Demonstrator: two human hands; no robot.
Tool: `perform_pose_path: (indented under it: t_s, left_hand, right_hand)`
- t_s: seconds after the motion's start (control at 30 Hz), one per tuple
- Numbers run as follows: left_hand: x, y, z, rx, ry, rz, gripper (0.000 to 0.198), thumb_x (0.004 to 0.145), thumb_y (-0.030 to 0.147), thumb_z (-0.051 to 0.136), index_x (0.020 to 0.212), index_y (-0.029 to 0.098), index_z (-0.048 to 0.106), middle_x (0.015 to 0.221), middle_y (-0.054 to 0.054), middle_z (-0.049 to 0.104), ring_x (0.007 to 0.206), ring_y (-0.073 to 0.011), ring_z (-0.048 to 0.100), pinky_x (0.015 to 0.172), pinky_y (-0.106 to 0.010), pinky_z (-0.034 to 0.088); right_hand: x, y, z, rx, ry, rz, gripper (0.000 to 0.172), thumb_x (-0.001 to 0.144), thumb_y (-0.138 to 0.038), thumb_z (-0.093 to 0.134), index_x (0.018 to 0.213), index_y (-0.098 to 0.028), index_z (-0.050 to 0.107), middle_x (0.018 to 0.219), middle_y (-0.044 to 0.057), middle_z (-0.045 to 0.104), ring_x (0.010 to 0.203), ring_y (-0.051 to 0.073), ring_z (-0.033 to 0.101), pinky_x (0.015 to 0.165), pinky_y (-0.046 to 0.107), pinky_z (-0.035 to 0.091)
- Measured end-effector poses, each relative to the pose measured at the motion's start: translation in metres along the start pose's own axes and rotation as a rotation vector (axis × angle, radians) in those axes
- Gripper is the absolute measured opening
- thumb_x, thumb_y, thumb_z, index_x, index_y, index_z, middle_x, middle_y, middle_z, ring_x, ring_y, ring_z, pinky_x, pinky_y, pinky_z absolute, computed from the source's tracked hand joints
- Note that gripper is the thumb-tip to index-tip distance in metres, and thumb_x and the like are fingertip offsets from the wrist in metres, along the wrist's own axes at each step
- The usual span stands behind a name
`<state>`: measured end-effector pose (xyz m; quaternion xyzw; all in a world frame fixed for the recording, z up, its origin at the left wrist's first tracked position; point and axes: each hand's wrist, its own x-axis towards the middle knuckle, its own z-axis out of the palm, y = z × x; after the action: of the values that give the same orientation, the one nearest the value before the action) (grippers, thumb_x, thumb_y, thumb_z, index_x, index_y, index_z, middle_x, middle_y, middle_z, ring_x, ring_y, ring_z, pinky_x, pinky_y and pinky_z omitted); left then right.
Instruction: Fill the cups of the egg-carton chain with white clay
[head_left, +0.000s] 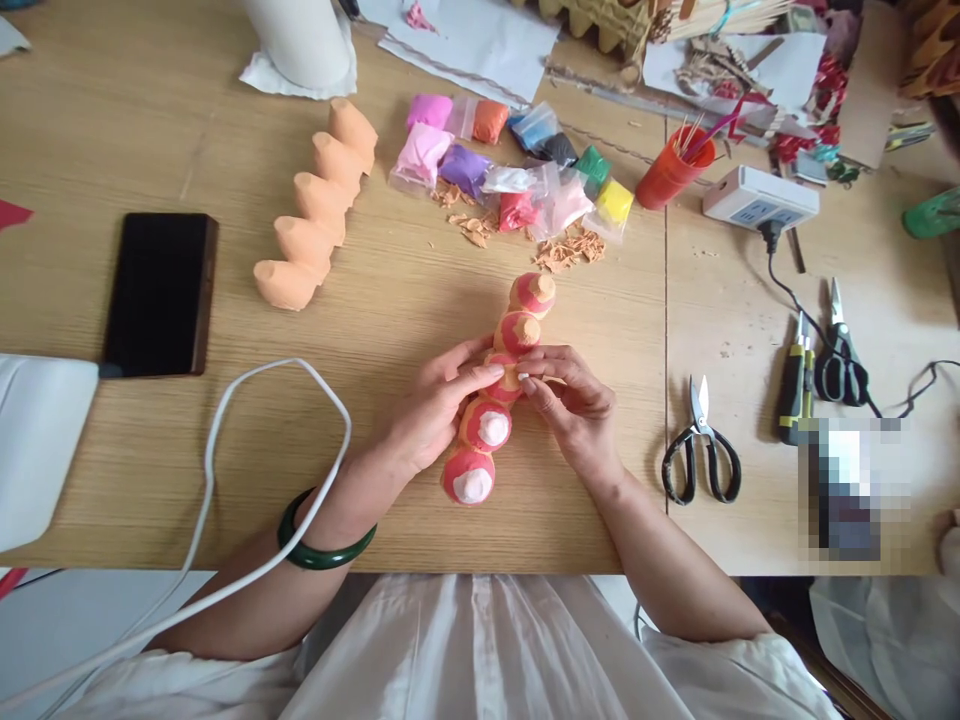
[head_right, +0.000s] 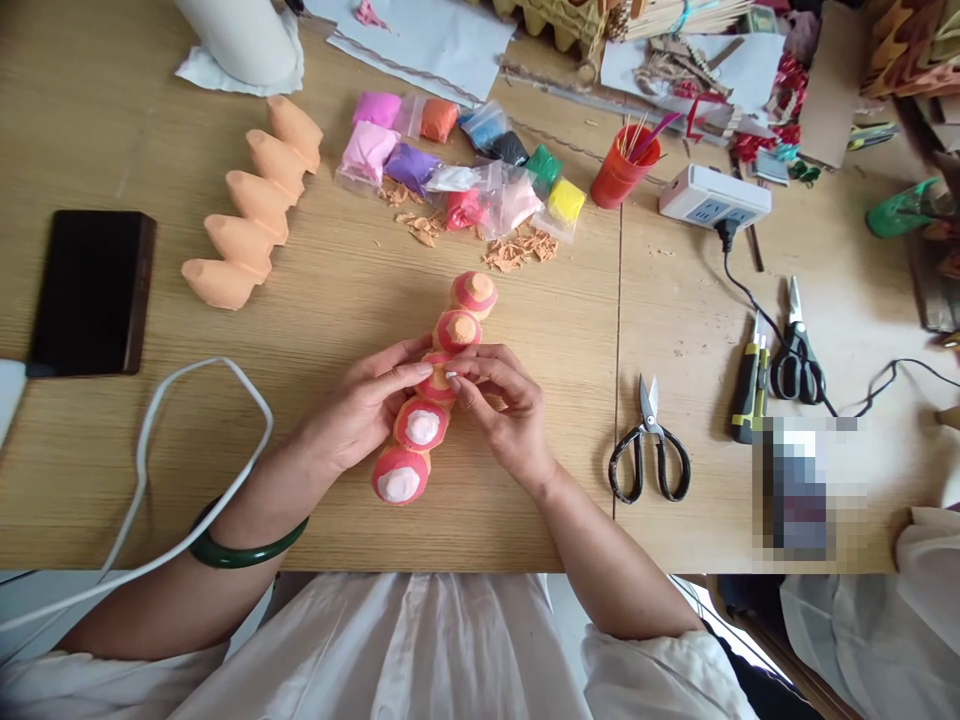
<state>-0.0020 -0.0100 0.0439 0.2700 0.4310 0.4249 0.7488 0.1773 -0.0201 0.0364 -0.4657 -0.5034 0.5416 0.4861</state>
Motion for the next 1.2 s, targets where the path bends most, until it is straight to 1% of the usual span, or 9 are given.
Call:
perform_pose_path:
  t_s: [0.1,0.43,0.63,0.73,0.8,0.9,1.0,1.07,1.2]
  left_hand:
    - [-0.001,-0.001,0.002,0.003,-0.009,0.003,0.051,0.086,0.035,0.081,0.134,0.019,0.073,0.120,-0.009,0.084,0.115,-0.0259,0.078,0.101,-0.037,0.061]
    - [-0.003,-0.008,0.005,0.012,0.045,0.021,0.048,0.087,0.035,0.079,0.132,0.019,0.071,0.124,-0.009,0.082,0.118,-0.0249,0.077,0.094,-0.033,0.062]
    - [-0.003,-0.011,0.001,0.052,-0.021,0.055,0.049,0.087,0.040,0.084,0.133,0.028,0.072,0.125,-0.007,0.082,0.112,-0.0259,0.078,0.085,-0.033,0.063]
    - [-0.001,-0.014,-0.004,0.124,-0.056,0.105,0.048,0.090,0.046,0.083,0.134,0.032,0.072,0.125,-0.007,0.082,0.110,-0.0306,0.080,0.081,-0.039,0.065]
    - [0.000,-0.013,-0.006,0.169,-0.078,0.142,0.048,0.091,0.050,0.082,0.135,0.034,0.072,0.123,-0.006,0.081,0.110,-0.0328,0.081,0.080,-0.041,0.067]
    - [0.001,-0.011,-0.006,0.186,-0.084,0.182,0.051,0.091,0.055,0.082,0.137,0.036,0.071,0.119,-0.004,0.080,0.111,-0.0329,0.081,0.079,-0.040,0.067]
    - [-0.001,-0.008,-0.005,0.152,-0.055,0.184,0.057,0.087,0.055,0.085,0.140,0.038,0.071,0.115,-0.003,0.080,0.107,-0.0305,0.080,0.079,-0.039,0.067]
    - [-0.002,-0.008,-0.005,0.156,-0.054,0.176,0.059,0.088,0.054,0.084,0.144,0.040,0.069,0.114,-0.003,0.080,0.105,-0.0296,0.080,0.079,-0.040,0.067]
    - [-0.003,-0.007,-0.005,0.179,-0.044,0.161,0.069,0.087,0.057,0.084,0.150,0.041,0.063,0.113,-0.002,0.081,0.104,-0.0295,0.081,0.078,-0.039,0.068]
  right_hand:
    - [-0.001,-0.001,-0.001,-0.016,-0.004,-0.068,0.005,0.095,-0.032,0.084,0.099,-0.032,0.088,0.112,0.005,0.074,0.109,0.021,0.071,0.087,0.034,0.063]
    - [-0.001,-0.002,-0.004,-0.370,-0.016,-0.279,0.016,0.100,-0.026,0.074,0.107,-0.034,0.087,0.110,0.006,0.077,0.101,0.022,0.074,0.088,0.041,0.067]
    - [-0.001,-0.002,-0.005,-0.355,-0.054,-0.310,0.019,0.101,-0.025,0.074,0.111,-0.035,0.087,0.111,0.007,0.076,0.102,0.024,0.073,0.093,0.045,0.065]
    - [-0.004,-0.004,-0.003,-0.258,-0.064,-0.209,0.020,0.103,-0.031,0.073,0.119,-0.034,0.084,0.118,0.008,0.076,0.106,0.025,0.072,0.093,0.044,0.065]
    - [-0.006,-0.005,-0.002,-0.156,-0.011,-0.116,0.021,0.104,-0.039,0.072,0.121,-0.033,0.082,0.122,0.007,0.075,0.105,0.023,0.071,0.086,0.040,0.066]
    - [-0.004,-0.007,-0.002,-0.011,0.086,0.045,0.023,0.100,-0.051,0.076,0.108,-0.030,0.081,0.110,0.005,0.074,0.094,0.021,0.069,0.078,0.035,0.065]
    - [0.000,-0.008,-0.001,0.154,-0.023,0.273,0.034,0.094,-0.061,0.079,0.094,-0.026,0.078,0.089,0.002,0.073,0.082,0.020,0.068,0.079,0.035,0.065]
    - [0.002,-0.008,-0.001,0.242,-0.107,0.381,0.040,0.091,-0.066,0.080,0.089,-0.025,0.077,0.084,0.001,0.072,0.080,0.020,0.068,0.080,0.035,0.064]
    - [0.002,-0.010,0.001,0.322,-0.073,0.429,0.041,0.079,-0.062,0.092,0.093,-0.026,0.078,0.085,0.000,0.074,0.080,0.018,0.068,0.081,0.032,0.061]
